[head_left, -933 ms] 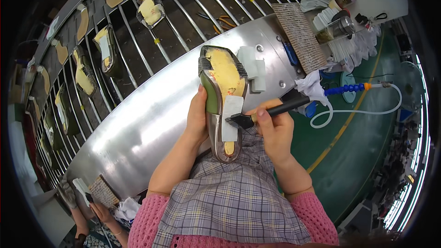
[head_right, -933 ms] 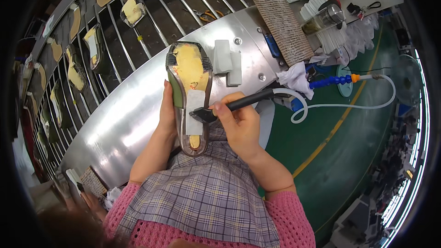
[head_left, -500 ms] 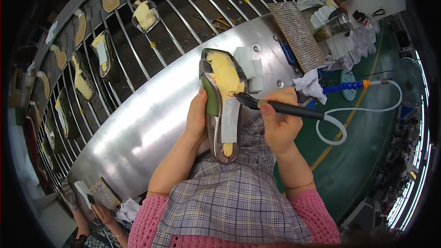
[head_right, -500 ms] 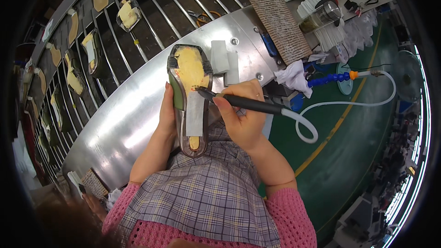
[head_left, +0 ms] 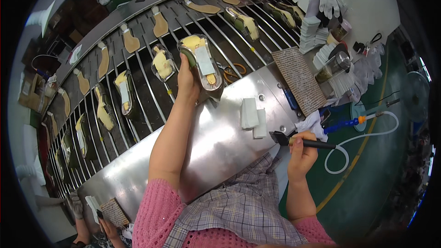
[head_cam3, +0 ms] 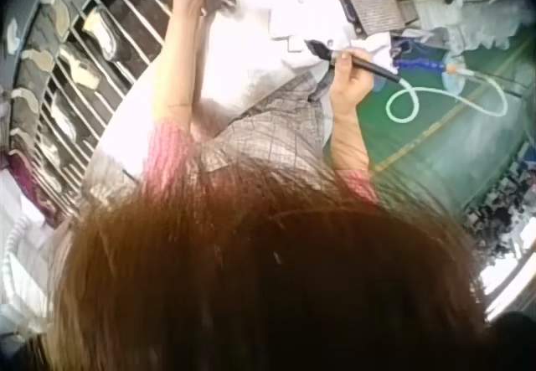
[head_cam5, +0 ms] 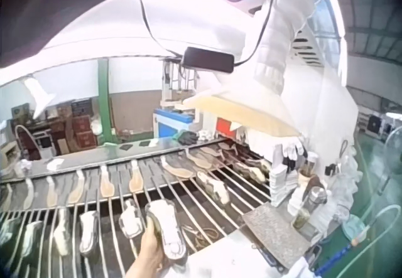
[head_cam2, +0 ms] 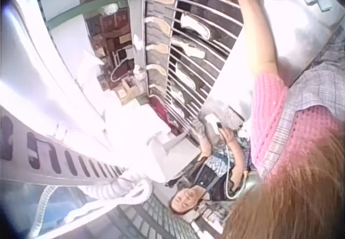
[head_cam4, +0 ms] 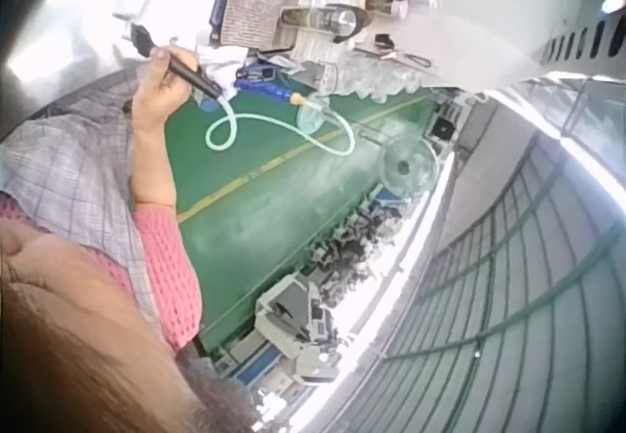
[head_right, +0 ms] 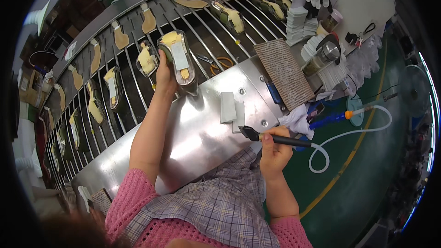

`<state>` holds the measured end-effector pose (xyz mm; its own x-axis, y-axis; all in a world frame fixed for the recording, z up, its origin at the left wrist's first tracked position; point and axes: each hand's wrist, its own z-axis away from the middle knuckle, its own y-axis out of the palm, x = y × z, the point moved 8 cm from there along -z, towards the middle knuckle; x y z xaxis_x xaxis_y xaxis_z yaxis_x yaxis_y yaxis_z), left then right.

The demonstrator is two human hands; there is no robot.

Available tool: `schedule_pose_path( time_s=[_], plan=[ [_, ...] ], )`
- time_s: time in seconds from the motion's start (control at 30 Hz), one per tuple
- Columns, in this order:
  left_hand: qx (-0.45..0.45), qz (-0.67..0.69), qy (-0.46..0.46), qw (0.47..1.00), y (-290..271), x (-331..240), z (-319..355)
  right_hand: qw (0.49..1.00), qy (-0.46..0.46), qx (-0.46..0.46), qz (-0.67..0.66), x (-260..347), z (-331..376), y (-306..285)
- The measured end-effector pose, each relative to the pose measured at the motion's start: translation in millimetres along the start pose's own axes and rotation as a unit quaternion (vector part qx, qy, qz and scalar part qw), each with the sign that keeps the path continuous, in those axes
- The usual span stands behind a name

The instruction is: The person uses a brush to scrub the soles of high-heeled shoes. They pick up shoes from a metal rack, scrub the bottom surface with a brush, and place them back on the rack. The process is repeated for multiple shoes.

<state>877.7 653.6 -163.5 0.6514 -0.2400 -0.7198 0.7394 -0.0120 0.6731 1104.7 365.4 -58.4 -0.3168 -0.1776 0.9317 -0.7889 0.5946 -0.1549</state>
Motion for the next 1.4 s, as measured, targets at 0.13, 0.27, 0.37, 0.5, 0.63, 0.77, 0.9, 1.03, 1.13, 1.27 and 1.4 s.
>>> schedule_pose_path(
  time_s=[0.13,0.27,0.37,0.5,0.63,0.77,0.9,1.03,1.13,1.27,1.4],
  plan=[
    [-0.052,0.044,0.063,0.996,-25,18,-98,0.995,0.061,0.009,-0.075,-23,-4,-3],
    [-0.279,-0.234,-0.01,0.931,-88,13,-156,0.996,0.074,0.016,-0.052,-35,-13,-1],
    [-0.288,-0.399,0.079,0.867,-64,-1,-157,0.995,0.074,0.008,-0.062,-43,-17,-2],
    [-0.184,-0.528,0.17,0.811,-42,-18,-163,0.984,0.144,-0.01,-0.102,-69,-19,4],
    [-0.063,-0.621,0.387,0.678,60,-17,-108,0.988,0.134,-0.045,-0.06,-87,-24,5],
    [0.1,-0.644,0.342,0.677,107,31,-96,0.979,0.163,-0.049,-0.115,-115,-22,11],
    [0.196,-0.667,0.219,0.685,126,96,-85,0.959,0.204,-0.052,-0.19,-146,-20,18],
    [0.219,-0.658,0.12,0.711,136,104,-51,0.947,0.216,-0.04,-0.236,-151,-22,11],
    [0.238,-0.595,0.04,0.767,132,83,-4,0.973,0.15,0.044,-0.173,-130,-25,15],
    [0.303,-0.627,0.124,0.707,118,61,68,0.981,-0.051,0.129,0.134,-73,-32,27],
    [0.172,-0.672,0.15,0.704,96,60,123,0.983,0.045,0.091,0.15,-90,-16,29]
  ],
)
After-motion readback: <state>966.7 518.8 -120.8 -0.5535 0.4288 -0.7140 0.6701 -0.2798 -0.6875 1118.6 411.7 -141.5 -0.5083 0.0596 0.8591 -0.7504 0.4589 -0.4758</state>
